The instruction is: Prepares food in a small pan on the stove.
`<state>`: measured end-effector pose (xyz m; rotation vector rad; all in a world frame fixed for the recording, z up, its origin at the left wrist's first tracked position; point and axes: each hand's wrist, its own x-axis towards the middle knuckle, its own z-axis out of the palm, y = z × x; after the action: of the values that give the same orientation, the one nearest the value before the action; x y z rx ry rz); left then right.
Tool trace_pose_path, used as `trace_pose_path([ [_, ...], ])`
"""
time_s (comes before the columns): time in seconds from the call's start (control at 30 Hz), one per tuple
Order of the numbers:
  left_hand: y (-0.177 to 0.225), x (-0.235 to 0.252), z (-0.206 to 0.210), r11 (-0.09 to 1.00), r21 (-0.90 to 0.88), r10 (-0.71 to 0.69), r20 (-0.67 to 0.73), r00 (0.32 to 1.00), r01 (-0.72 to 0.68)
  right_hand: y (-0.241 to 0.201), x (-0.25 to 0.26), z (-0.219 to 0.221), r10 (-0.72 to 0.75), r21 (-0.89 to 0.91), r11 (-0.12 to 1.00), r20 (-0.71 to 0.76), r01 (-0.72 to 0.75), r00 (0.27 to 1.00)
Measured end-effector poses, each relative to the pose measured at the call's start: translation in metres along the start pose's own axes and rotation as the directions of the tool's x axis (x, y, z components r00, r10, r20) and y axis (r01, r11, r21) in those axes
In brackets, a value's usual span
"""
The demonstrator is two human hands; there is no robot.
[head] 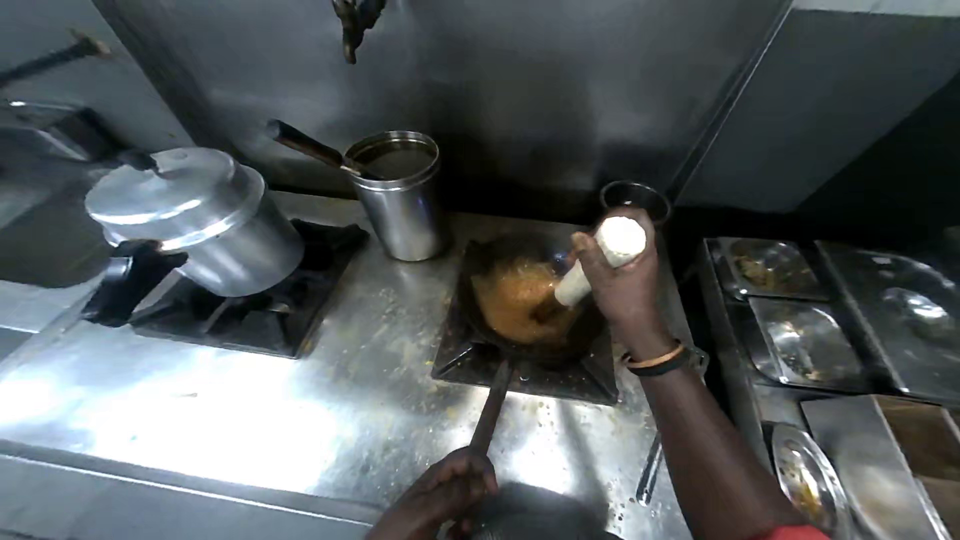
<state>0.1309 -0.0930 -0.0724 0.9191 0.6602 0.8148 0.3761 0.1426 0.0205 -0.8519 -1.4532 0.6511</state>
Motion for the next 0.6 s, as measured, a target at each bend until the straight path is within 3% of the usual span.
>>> trace_pose_path([
  [0.13, -0.002, 0.001, 0.002, 1.0, -0.015, 0.02, -0.02, 1.0, -0.02, 0.01, -0.006, 0.005, -0.086, 0.056, 0.994, -0.055, 0.089, 0.995],
  [0.27, -0.001, 0.002, 0.001, 1.0, 0.001, 0.024, -0.031, 0.999, -0.024, -0.004, 0.005, -0.005, -0.017, -0.061, 0.998, 0.02, 0.018, 1.0],
  [0.43, -0.002, 0.001, 0.002, 1.0, 0.004, 0.026, -0.041, 0.999, -0.026, 0.014, -0.014, 0.0, -0.105, 0.005, 0.994, 0.006, 0.105, 0.994],
  [0.6, -0.001, 0.003, 0.0, 0.999, 0.01, 0.04, -0.029, 0.999, -0.04, 0.002, -0.015, 0.003, -0.152, -0.042, 0.987, 0.04, 0.153, 0.988],
])
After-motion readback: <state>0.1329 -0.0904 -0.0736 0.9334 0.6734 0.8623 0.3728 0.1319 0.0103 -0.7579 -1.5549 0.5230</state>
